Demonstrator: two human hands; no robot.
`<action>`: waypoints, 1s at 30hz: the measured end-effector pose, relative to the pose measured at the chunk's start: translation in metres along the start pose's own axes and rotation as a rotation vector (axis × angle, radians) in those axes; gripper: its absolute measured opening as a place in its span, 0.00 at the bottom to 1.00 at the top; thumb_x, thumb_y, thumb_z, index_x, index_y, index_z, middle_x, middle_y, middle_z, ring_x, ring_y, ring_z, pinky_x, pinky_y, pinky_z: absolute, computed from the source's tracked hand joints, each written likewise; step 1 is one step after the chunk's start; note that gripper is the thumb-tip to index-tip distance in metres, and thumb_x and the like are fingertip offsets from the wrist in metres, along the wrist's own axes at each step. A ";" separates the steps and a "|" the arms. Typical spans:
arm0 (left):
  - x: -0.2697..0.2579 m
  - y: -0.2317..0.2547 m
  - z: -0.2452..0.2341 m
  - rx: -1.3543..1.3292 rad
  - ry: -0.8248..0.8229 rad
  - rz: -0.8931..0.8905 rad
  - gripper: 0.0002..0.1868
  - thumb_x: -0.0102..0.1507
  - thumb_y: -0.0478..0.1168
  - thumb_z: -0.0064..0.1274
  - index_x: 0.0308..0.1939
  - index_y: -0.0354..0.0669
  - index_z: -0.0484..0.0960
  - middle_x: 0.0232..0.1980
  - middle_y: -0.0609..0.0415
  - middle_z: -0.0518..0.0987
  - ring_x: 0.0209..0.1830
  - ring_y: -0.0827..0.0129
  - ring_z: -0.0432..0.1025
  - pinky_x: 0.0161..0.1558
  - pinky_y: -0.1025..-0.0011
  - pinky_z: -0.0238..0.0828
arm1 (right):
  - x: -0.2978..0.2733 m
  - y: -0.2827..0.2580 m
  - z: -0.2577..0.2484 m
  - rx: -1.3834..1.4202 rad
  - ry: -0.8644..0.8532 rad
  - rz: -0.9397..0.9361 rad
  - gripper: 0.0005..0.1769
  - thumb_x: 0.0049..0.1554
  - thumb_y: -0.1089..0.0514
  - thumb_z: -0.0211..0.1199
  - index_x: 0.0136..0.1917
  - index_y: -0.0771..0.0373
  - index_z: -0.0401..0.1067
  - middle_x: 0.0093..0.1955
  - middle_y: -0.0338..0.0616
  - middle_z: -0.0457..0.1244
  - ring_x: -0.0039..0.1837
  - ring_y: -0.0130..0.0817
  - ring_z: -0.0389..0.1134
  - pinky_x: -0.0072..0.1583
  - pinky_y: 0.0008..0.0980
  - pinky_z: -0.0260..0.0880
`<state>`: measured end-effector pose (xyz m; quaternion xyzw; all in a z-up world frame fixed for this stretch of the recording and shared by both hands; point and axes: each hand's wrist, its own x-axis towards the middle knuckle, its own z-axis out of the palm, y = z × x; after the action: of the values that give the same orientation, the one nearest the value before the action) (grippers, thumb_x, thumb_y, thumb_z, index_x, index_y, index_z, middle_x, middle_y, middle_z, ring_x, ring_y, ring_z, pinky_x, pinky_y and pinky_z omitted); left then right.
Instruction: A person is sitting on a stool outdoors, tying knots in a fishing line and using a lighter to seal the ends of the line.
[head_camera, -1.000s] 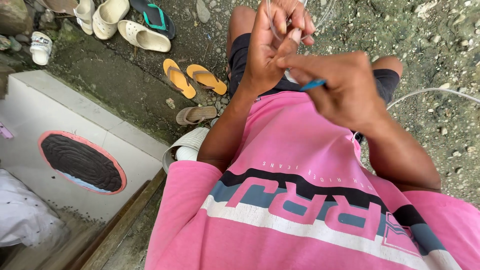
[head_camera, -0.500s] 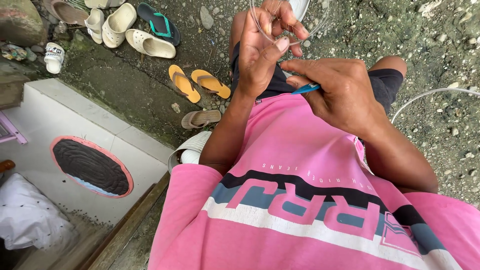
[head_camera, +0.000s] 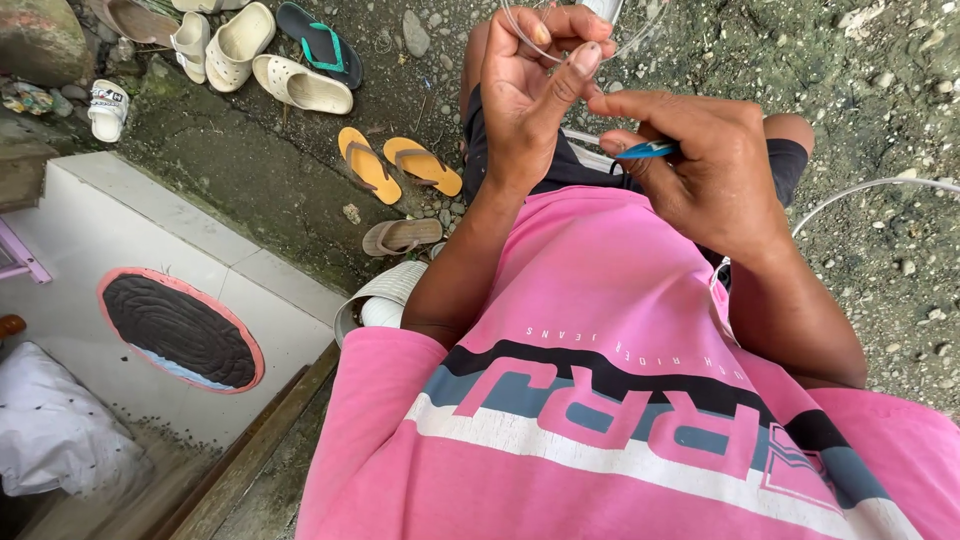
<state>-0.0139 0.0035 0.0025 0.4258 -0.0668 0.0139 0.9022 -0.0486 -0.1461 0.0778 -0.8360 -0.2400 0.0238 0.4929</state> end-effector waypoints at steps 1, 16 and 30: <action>0.000 -0.001 0.000 0.001 -0.005 0.011 0.15 0.63 0.31 0.52 0.42 0.47 0.60 0.42 0.46 0.75 0.48 0.67 0.71 0.50 0.71 0.74 | 0.000 -0.001 -0.001 0.030 0.005 0.006 0.10 0.63 0.69 0.60 0.57 0.77 0.70 0.56 0.59 0.67 0.53 0.45 0.70 0.55 0.35 0.68; -0.001 0.003 0.001 0.251 -0.167 -0.064 0.19 0.61 0.32 0.51 0.37 0.49 0.54 0.39 0.47 0.75 0.41 0.69 0.72 0.36 0.78 0.67 | -0.005 0.022 -0.009 0.546 0.153 0.345 0.15 0.66 0.56 0.53 0.56 0.73 0.66 0.28 0.35 0.47 0.31 0.20 0.45 0.35 0.21 0.42; -0.001 0.014 -0.005 0.240 -0.109 0.041 0.16 0.62 0.33 0.52 0.38 0.47 0.57 0.38 0.49 0.72 0.34 0.63 0.76 0.33 0.77 0.75 | -0.008 0.011 -0.008 0.238 -0.055 0.092 0.09 0.61 0.64 0.57 0.54 0.72 0.72 0.46 0.49 0.68 0.39 0.28 0.66 0.42 0.23 0.62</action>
<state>-0.0158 0.0166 0.0095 0.5294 -0.1226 0.0171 0.8393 -0.0495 -0.1600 0.0710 -0.7806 -0.2105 0.0977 0.5804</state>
